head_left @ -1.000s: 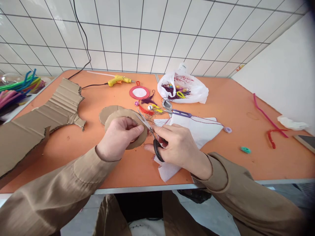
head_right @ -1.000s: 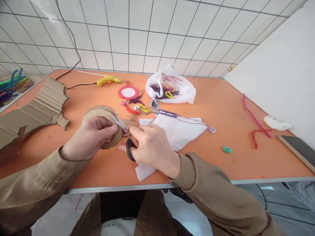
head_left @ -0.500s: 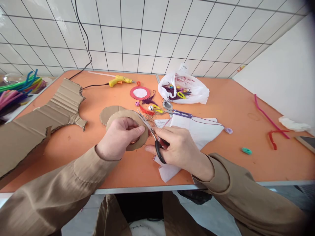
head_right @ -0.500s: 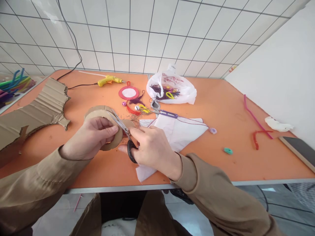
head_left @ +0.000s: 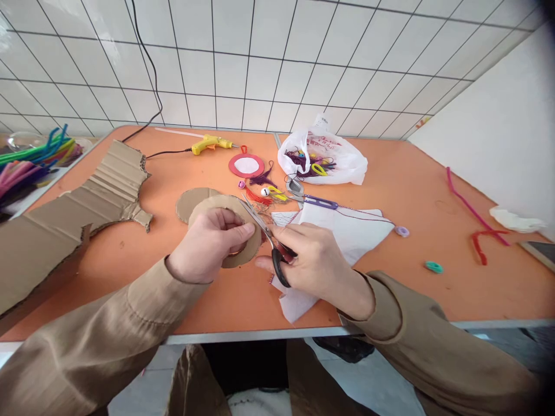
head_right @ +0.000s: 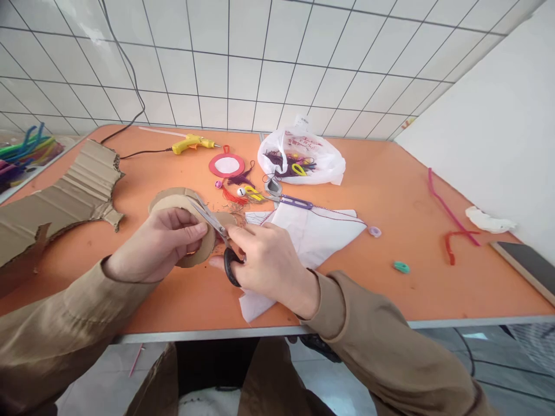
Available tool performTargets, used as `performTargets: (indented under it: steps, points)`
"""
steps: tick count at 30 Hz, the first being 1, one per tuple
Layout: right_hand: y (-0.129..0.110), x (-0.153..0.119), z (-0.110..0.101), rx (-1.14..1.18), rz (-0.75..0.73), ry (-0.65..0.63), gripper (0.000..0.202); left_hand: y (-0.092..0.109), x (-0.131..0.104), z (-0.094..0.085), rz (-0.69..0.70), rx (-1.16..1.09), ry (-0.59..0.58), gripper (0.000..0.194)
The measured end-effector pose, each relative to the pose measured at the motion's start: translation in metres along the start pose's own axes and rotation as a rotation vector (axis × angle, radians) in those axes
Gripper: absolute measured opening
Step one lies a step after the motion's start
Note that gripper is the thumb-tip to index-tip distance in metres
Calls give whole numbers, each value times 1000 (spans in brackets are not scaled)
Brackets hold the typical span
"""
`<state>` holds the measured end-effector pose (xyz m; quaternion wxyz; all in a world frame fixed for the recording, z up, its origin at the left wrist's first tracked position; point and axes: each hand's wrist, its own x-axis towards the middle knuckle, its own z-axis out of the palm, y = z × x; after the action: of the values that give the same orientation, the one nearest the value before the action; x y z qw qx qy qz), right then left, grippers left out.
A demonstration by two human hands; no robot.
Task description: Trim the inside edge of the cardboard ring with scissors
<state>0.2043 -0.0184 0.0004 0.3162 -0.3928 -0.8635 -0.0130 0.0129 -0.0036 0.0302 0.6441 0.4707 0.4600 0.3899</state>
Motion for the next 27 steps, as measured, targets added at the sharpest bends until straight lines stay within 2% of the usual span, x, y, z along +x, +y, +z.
performTargets:
  steps: [3,7,17,23,27]
  points:
    - [0,1,0,-41,-1,30,34,0,-1,-1,23,-14,-35,17]
    - [1,0,2,-94,-12,55,38,-2,-1,-2,39,0,8,16]
    - [2,-2,3,-37,-8,38,29,-3,0,-1,-15,2,22,20]
    - [1,-2,2,-34,-35,46,28,-1,0,-1,-24,14,-33,18]
    - [0,-1,1,-35,-48,50,31,-1,-1,0,-39,23,20,19]
